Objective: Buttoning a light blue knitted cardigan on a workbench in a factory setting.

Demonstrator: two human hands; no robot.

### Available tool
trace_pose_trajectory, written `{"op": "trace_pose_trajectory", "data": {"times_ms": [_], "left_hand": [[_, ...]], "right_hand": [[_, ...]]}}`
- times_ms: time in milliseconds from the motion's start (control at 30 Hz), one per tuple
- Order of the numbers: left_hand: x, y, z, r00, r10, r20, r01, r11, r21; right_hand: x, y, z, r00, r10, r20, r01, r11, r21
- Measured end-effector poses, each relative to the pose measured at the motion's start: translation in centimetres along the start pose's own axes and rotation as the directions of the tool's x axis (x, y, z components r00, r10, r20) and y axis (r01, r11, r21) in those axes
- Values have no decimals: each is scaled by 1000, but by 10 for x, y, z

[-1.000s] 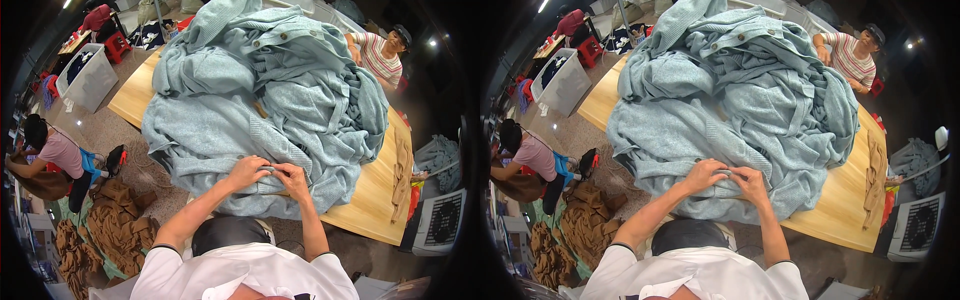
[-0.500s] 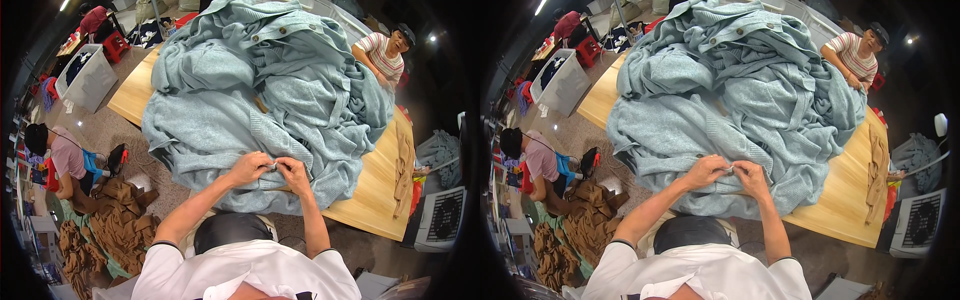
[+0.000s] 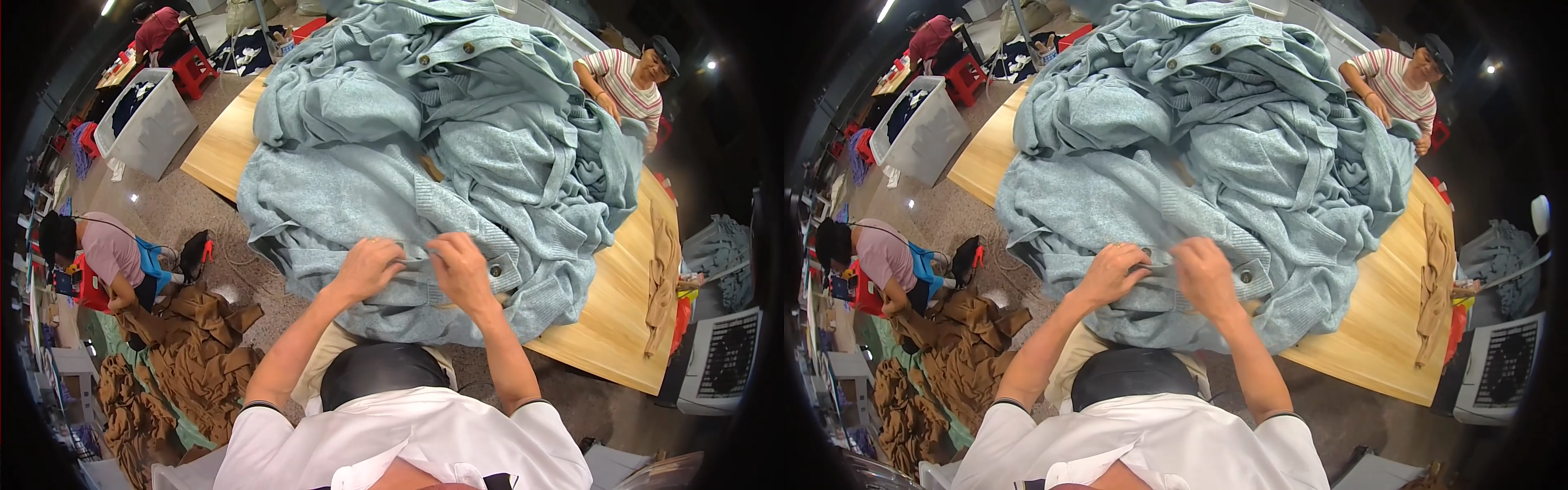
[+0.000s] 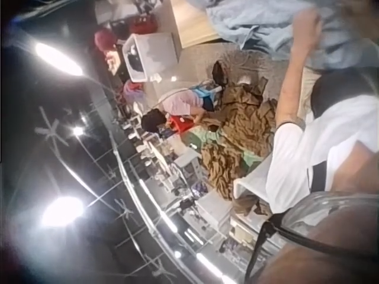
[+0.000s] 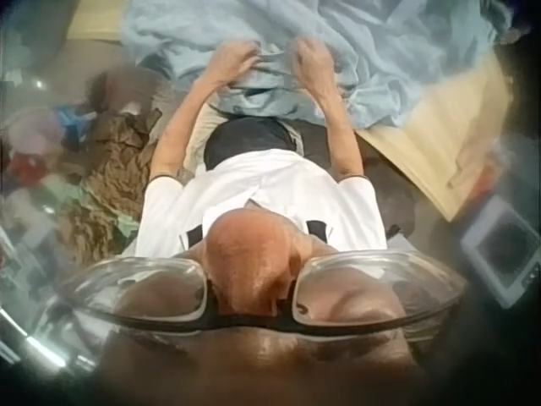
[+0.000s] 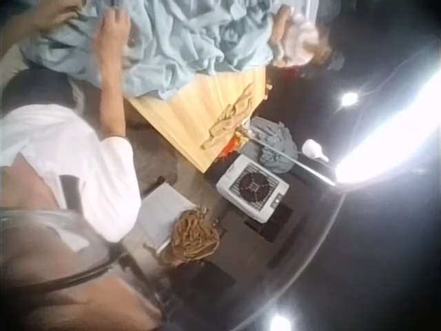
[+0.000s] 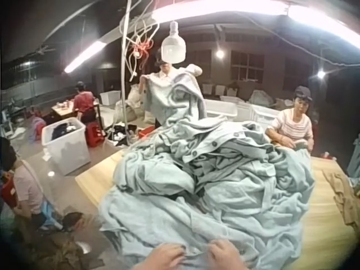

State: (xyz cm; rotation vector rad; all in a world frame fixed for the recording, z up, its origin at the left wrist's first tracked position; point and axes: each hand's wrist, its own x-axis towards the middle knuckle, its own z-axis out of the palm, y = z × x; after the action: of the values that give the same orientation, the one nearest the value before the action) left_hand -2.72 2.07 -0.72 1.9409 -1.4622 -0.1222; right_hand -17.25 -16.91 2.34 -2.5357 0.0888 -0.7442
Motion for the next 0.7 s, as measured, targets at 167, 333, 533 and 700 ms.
{"op": "trace_pose_trajectory", "data": {"times_ms": [167,333,533,700], "left_hand": [[2,3,-2,1000,13,-11,-13,1000,16],[-5,5,-20,990,-101,95,100,995,14],[-7,3,-28,985,-87,148,84,996,29],[-4,5,-20,998,-26,66,16,990,141]], "right_hand": [[20,-4,44,978,15,210,-1,998,-66],[15,10,48,966,53,251,-75,994,78],[15,-5,47,971,83,224,-118,982,147],[15,1,50,989,38,143,-64,982,176]]}}
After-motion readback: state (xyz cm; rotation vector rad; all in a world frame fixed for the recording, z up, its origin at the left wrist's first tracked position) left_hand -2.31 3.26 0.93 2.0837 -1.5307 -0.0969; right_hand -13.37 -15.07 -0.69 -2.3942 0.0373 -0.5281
